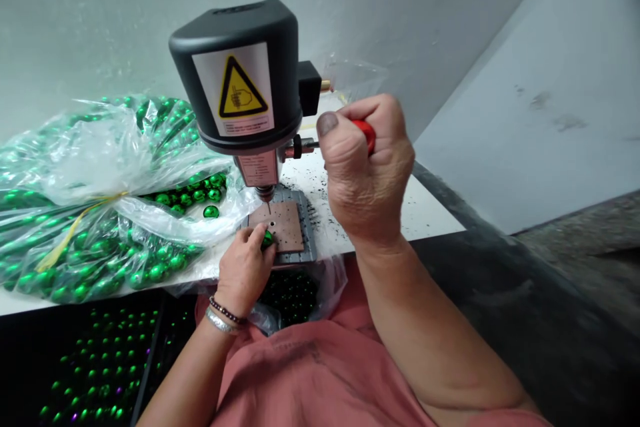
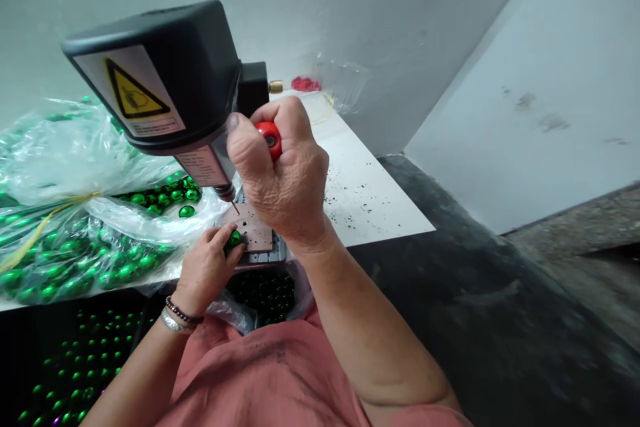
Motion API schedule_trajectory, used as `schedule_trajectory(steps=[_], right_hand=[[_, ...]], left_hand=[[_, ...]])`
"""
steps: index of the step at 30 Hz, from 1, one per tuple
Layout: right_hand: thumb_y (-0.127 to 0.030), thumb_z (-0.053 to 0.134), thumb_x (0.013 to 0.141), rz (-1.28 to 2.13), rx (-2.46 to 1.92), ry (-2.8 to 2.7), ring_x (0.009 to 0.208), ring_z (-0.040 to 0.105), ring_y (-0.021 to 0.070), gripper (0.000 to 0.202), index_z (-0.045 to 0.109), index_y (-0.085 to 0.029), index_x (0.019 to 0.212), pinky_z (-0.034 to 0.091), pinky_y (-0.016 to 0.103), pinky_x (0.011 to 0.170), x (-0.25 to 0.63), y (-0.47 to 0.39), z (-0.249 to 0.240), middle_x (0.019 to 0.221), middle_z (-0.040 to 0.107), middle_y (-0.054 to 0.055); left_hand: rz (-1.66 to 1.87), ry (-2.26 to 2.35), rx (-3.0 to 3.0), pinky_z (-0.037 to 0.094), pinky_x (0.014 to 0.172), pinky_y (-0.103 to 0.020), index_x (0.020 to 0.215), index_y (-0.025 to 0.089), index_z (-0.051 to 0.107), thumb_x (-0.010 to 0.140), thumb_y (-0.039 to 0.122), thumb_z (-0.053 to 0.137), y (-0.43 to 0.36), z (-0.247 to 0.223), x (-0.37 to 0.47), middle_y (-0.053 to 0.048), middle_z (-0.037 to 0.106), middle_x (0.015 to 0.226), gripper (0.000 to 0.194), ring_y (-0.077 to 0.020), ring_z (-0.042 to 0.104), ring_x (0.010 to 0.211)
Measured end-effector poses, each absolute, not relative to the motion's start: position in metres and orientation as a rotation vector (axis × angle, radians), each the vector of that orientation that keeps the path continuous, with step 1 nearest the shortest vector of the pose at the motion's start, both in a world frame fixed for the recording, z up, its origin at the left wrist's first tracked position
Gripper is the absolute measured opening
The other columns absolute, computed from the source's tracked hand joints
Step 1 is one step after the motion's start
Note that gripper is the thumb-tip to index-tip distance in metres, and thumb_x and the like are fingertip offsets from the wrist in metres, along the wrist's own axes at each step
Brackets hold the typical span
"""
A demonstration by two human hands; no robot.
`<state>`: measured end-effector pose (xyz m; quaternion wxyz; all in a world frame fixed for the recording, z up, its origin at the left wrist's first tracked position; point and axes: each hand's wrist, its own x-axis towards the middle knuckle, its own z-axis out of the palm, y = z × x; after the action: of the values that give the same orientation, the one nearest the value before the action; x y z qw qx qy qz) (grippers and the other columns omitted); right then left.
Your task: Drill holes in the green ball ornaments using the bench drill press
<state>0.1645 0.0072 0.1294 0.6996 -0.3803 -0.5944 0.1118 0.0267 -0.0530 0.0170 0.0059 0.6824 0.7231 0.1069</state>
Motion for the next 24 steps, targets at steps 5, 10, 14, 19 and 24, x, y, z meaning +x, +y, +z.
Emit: schedule_trajectory(steps=[5,10,14,19,24], right_hand=[[-0.038,0.047,0.082,0.242,-0.861,-1.308,0.051,0.037,0.0027,0.022,0.043,-0.02,0.07,0.034,0.019,0.052,0.163,0.006,0.13,0.057,0.037,-0.007],[-0.035,0.047,0.082,0.25,-0.843,-1.302,0.051,0.032,0.0037,0.023,0.041,-0.019,0.067,0.031,0.02,0.051,0.162,0.008,0.138,0.055,0.034,-0.006],[-0.041,0.046,0.081,0.295,-0.859,-1.354,0.052,0.029,0.0052,0.031,0.035,-0.02,0.062,0.028,0.022,0.052,0.164,0.021,0.154,0.054,0.03,-0.005],[-0.036,0.042,0.08,0.293,-1.005,-1.439,0.055,0.022,0.0062,0.034,0.025,-0.019,0.056,0.025,0.023,0.054,0.166,0.048,0.175,0.055,0.026,-0.005],[-0.04,0.036,0.078,0.302,-1.065,-1.468,0.057,0.023,0.0061,0.031,0.027,-0.019,0.057,0.023,0.023,0.054,0.166,0.063,0.18,0.057,0.027,-0.005]], left_hand=[[0.405,2.193,2.164,0.048,0.069,-0.031,0.121,0.019,0.048,0.084,0.035,0.047,-0.059,0.013,0.023,-0.012,0.06,0.112,0.04,-0.0234,0.061,0.092],[0.746,2.125,1.762,0.047,0.071,-0.034,0.111,0.013,0.047,0.075,0.041,0.057,-0.055,0.019,0.015,-0.011,0.064,0.096,0.047,-0.0237,0.062,0.085],[0.843,1.835,1.522,0.046,0.073,-0.031,0.105,0.017,0.056,0.072,0.044,0.058,-0.048,0.03,0.005,-0.006,0.066,0.092,0.043,-0.0199,0.062,0.083],[0.779,1.828,1.463,0.046,0.067,-0.029,0.115,0.017,0.056,0.074,0.043,0.054,-0.035,0.033,-0.002,-0.005,0.067,0.091,0.048,-0.0189,0.061,0.077],[0.713,1.858,1.556,0.047,0.068,-0.031,0.104,0.016,0.054,0.074,0.04,0.054,-0.025,0.03,-0.001,-0.007,0.068,0.09,0.039,-0.0193,0.063,0.076]])
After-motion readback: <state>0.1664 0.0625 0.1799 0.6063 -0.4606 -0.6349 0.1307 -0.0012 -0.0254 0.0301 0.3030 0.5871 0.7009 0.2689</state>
